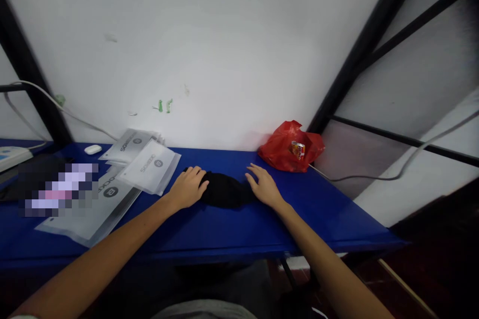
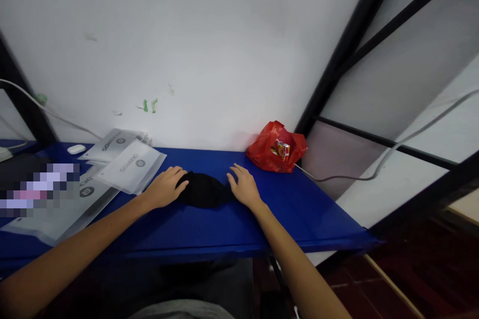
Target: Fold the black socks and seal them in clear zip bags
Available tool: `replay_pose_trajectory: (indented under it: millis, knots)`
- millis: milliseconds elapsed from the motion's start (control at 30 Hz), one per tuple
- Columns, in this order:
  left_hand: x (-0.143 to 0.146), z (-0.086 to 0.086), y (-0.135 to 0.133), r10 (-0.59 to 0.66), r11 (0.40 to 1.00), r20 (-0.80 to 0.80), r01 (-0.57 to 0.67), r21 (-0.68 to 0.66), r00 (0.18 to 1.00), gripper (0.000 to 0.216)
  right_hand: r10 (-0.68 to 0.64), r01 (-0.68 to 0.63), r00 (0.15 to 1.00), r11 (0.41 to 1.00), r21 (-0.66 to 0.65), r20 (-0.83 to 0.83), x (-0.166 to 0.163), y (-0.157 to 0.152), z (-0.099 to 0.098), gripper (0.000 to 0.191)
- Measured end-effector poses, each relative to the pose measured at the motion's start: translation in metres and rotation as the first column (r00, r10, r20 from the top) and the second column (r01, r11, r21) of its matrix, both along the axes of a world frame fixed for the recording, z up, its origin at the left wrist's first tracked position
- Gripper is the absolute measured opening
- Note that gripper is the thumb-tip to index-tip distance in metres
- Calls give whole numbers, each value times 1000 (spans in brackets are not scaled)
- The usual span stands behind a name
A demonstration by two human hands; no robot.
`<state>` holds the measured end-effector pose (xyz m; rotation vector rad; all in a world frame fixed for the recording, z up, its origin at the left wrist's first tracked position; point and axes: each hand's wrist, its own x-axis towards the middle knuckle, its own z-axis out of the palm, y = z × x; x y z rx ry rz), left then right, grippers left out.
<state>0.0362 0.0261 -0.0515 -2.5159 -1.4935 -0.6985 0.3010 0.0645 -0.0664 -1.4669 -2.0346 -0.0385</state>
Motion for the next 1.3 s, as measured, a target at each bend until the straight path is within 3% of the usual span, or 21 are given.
replay_pose_trajectory:
  millis: [100,200,267,433,567,733,1033,1300]
  knots:
    - [-9,6,0,139,988,67,-142,52,988,30,150,-147,989,978,145,-9,-38,-21,20,32]
    - [-23,7,1,314,948,111,-317,12,943,26,379,-397,910,913,91,170,-77,-43,33,32]
    - [-30,4,2,380,925,102,-377,-46,919,25,431,-451,865,892,22,258,-92,-50,34,31]
    - [-33,5,-2,406,890,98,-369,-269,909,28,399,-399,866,915,-66,301,-86,-36,25,32]
    - [-33,13,-4,465,820,122,-375,-433,877,36,399,-389,884,917,-92,244,-73,-21,19,32]
    - [-38,15,0,459,756,211,-254,-603,863,39,428,-411,891,902,-130,152,-69,-15,14,33]
    - [-33,19,9,453,755,282,-196,-625,846,23,432,-422,898,899,-116,79,-64,-20,18,35]
    - [-17,21,26,504,705,175,-286,-650,845,59,171,-170,977,985,24,-129,-4,-10,16,35]
